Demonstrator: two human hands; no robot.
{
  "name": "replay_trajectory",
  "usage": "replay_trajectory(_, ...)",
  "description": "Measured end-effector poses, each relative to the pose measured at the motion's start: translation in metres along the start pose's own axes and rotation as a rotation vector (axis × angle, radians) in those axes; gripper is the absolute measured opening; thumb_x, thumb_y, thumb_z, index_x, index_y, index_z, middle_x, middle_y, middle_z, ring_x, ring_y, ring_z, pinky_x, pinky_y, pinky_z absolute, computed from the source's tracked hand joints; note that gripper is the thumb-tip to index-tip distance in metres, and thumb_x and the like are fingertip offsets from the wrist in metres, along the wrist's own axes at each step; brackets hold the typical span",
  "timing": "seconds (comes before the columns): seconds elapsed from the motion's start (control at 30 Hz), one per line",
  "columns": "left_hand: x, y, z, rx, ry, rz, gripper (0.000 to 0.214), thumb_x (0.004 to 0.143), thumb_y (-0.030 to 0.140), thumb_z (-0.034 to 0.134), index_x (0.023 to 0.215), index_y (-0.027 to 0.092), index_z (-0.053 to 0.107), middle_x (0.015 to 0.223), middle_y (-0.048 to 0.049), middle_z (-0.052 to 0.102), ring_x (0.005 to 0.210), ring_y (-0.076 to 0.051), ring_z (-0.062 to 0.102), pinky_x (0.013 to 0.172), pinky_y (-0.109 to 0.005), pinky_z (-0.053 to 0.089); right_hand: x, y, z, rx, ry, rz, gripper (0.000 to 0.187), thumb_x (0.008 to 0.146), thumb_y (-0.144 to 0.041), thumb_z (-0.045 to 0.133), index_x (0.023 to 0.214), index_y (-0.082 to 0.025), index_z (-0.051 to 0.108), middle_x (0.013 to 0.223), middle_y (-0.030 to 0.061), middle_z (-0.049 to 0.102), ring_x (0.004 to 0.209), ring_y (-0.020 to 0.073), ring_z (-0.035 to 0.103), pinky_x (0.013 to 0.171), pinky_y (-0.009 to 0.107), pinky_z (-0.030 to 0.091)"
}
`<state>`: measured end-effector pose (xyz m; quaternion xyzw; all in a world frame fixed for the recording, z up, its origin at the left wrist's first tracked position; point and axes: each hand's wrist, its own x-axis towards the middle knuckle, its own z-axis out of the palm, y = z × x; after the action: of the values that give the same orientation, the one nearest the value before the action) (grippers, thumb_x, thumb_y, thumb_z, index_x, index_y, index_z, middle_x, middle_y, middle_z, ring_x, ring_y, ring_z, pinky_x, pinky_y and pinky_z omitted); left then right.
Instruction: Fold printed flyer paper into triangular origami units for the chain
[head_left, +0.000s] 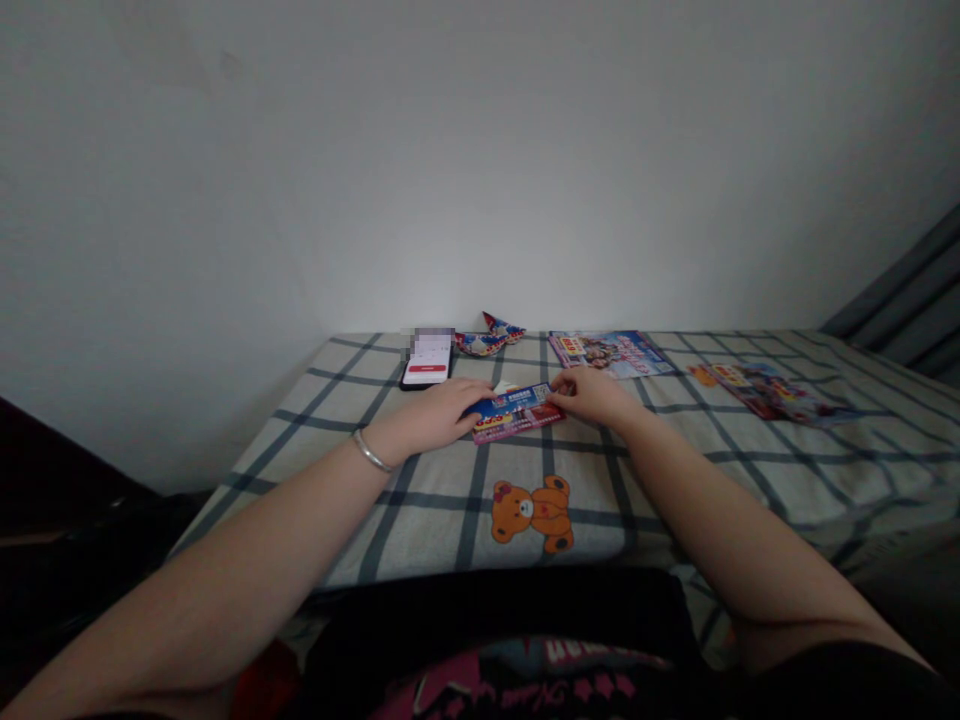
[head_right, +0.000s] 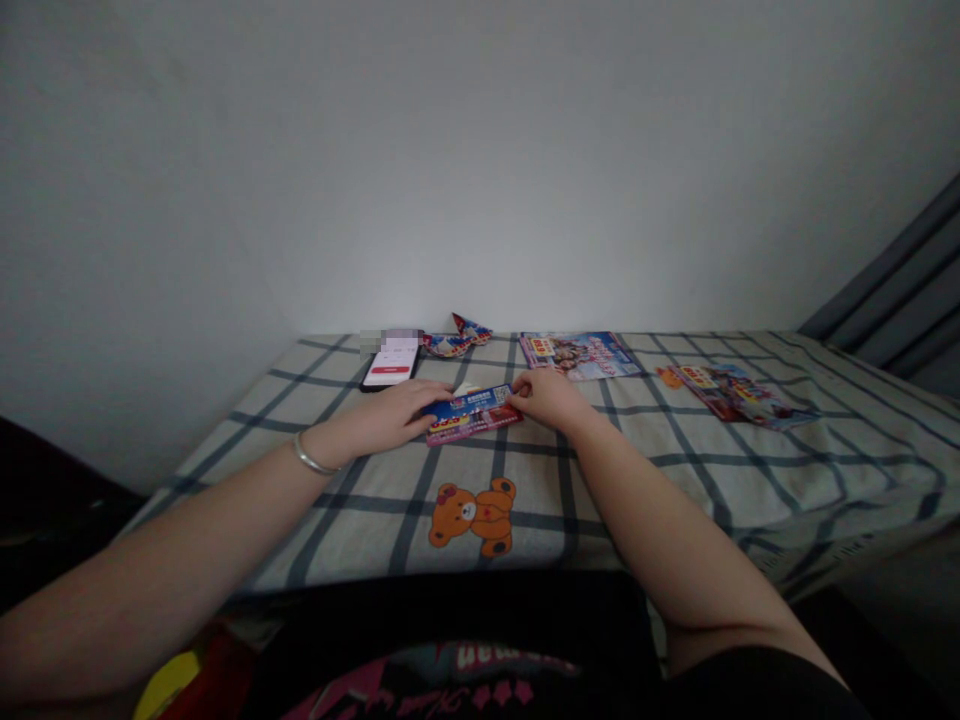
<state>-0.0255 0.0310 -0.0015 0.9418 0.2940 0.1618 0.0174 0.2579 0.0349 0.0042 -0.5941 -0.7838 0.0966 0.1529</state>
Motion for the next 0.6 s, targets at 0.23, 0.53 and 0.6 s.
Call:
replay_trajectory(0.23,0.0,0.0,0.01,0.006,0.041,-0.042,0.045,0.093,0.03,0.051,0.137,0.018,0.047,0.133,-0.0125,0.055,0.128,-0.026,0.048,0.107,-0.042,0.041,0.003,0.002,0.011,0.085,0.04,-0.114,0.009,0.08,-0.024,0.067,0.084,-0.016,0.069,0.079,0.0031,0.069,0.069,0.0134,0.06,0.062,0.023,0.041)
replay_trajectory(0.53,0.004,-0.004,0.022,-0.312,0.202,-0.11,0.053,0.084,0.018,0.059,0.135,0.02,0.046,0.132,-0.0119,0.054,0.118,-0.023,0.055,0.102,-0.045,0.046,0.002,-0.007,0.014,0.067,0.079,-0.163,0.011,0.084,-0.026,0.063,0.085,-0.016,0.069,0.075,0.0021,0.065,0.067,0.0132,0.055,0.06,0.024,0.035)
replay_trajectory(0.6,0.004,0.0,0.02,-0.384,0.258,-0.097,0.052,0.084,0.015,0.057,0.135,0.02,0.046,0.132,-0.0114,0.054,0.115,-0.021,0.057,0.1,-0.043,0.049,0.001,-0.007,0.015,0.096,0.089,-0.139,0.011,0.083,-0.026,0.064,0.086,-0.017,0.069,0.075,0.0013,0.065,0.067,0.0127,0.055,0.06,0.023,0.035)
